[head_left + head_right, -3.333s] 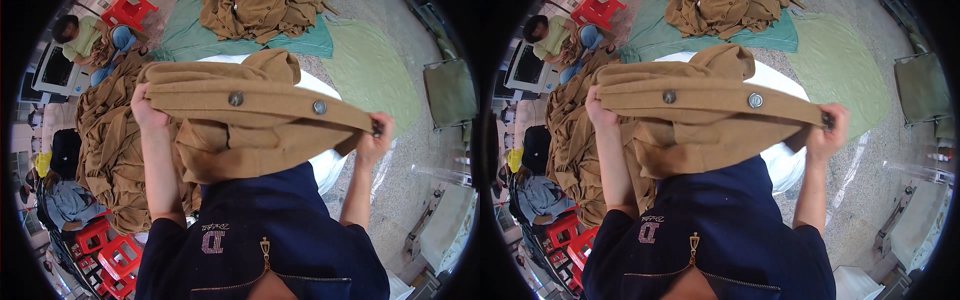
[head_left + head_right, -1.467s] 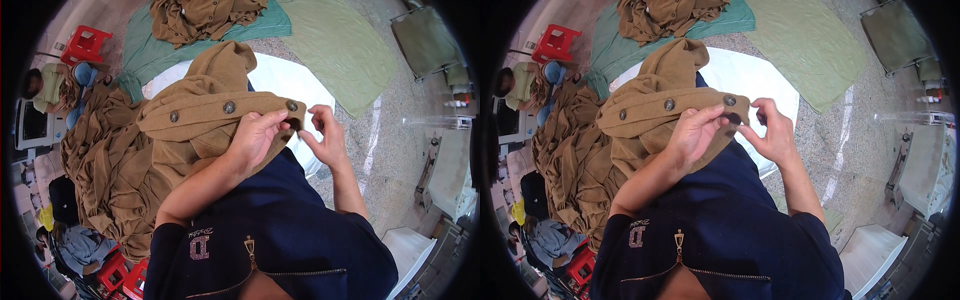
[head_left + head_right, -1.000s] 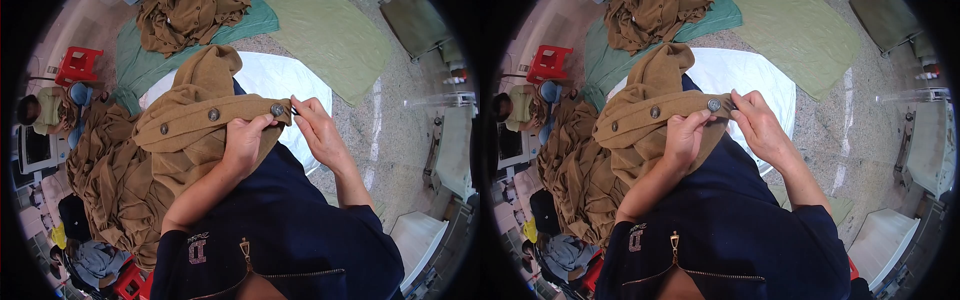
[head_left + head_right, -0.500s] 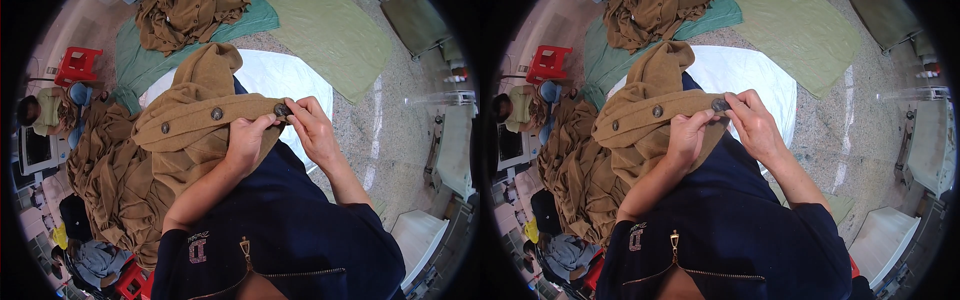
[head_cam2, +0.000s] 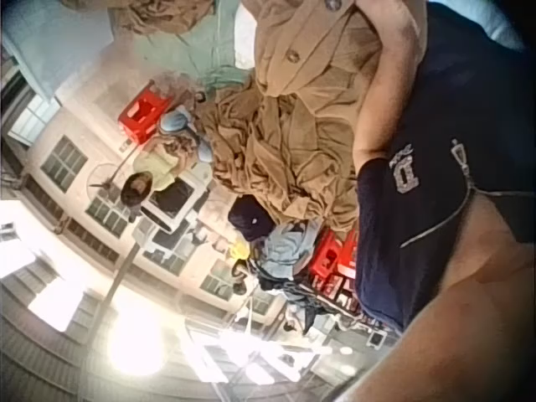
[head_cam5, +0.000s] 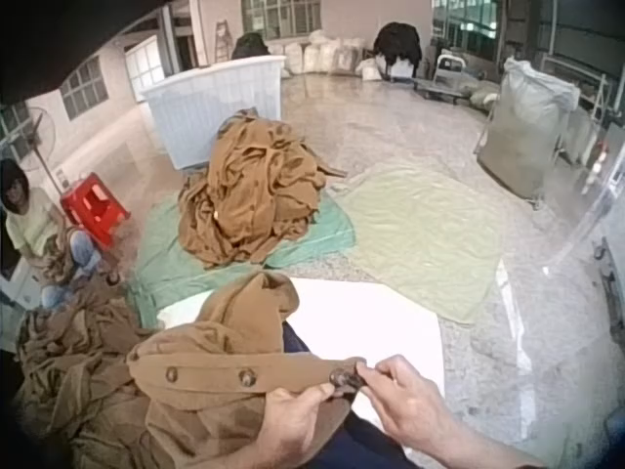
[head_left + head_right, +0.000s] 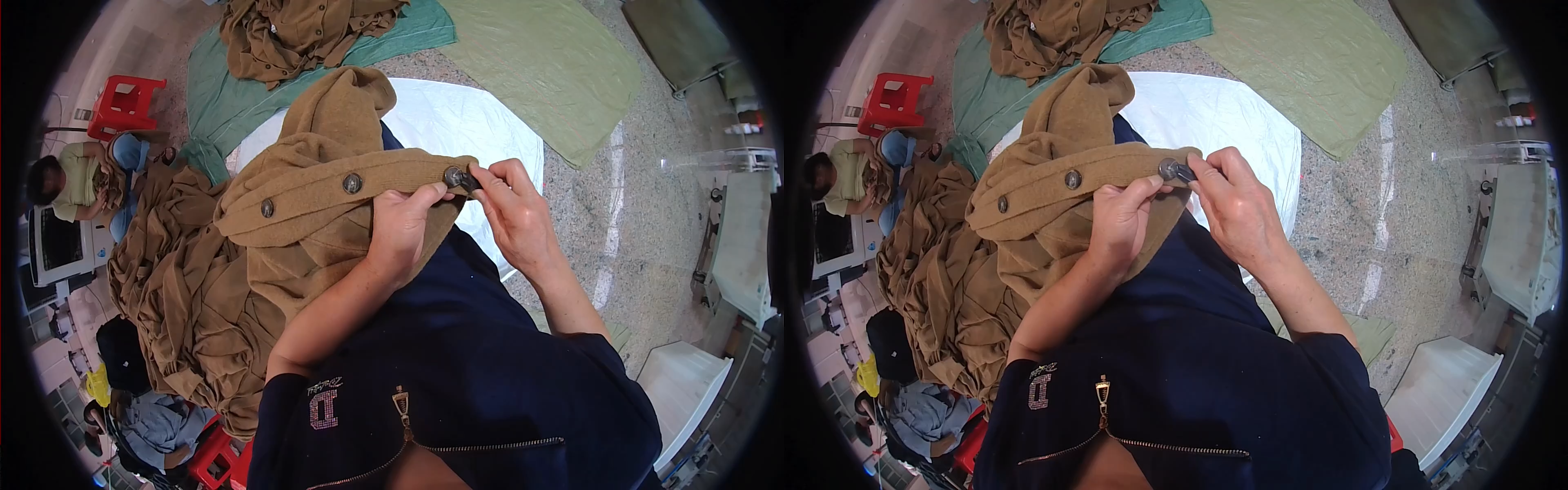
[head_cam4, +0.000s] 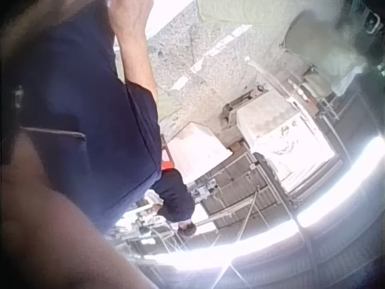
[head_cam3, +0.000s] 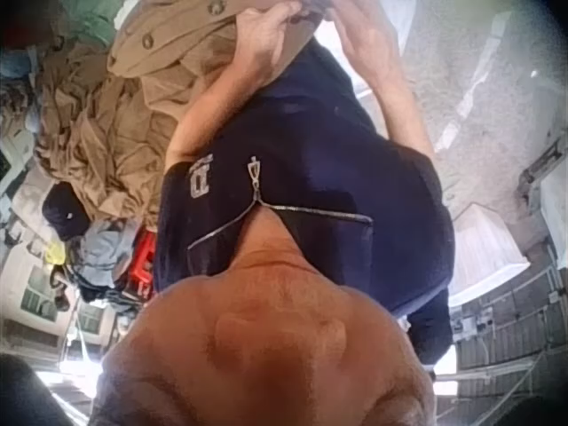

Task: Trimming loose threads and inspecting buttons on several brown knitted jackets in a factory setting.

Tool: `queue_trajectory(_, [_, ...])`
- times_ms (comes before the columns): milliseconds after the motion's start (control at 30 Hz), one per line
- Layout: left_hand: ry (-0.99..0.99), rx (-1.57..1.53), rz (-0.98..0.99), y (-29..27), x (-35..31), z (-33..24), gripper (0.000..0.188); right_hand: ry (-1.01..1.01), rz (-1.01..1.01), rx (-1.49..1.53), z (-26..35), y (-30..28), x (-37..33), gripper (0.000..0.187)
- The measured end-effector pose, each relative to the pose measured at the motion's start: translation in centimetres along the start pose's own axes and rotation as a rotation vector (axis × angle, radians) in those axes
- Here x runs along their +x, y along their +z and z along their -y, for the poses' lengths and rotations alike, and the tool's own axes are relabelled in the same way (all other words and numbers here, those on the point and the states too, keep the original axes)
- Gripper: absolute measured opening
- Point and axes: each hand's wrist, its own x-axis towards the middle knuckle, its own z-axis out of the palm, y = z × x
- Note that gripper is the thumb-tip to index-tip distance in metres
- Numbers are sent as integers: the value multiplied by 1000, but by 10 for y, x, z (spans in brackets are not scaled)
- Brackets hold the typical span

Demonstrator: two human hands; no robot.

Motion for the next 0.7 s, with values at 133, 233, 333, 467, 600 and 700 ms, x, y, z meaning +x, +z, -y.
queue_trajectory(133, [9, 8, -14, 0, 1, -1, 16, 26, 10, -20, 2, -6, 1, 29])
queue_trajectory(233, [11, 21, -18, 2, 0, -2, 15, 30, 39, -8, 3, -5, 1, 28])
queue_trajectory(333, [27, 40, -6, -2, 0, 2, 15, 46, 59, -8, 1, -1, 0, 27])
queue_trajectory(467, [20, 32, -22, 0, 0, 2, 13, 59, 65, 48, -1, 2, 1, 26])
queue_trajectory(600, [-13, 44, -34, -1, -1, 1, 14, 65, 80, 135, -5, 5, 1, 25])
queue_trajectory(700, [-40, 40, -31, 0, -2, 0, 14, 41, 75, 111, -4, 6, 2, 26])
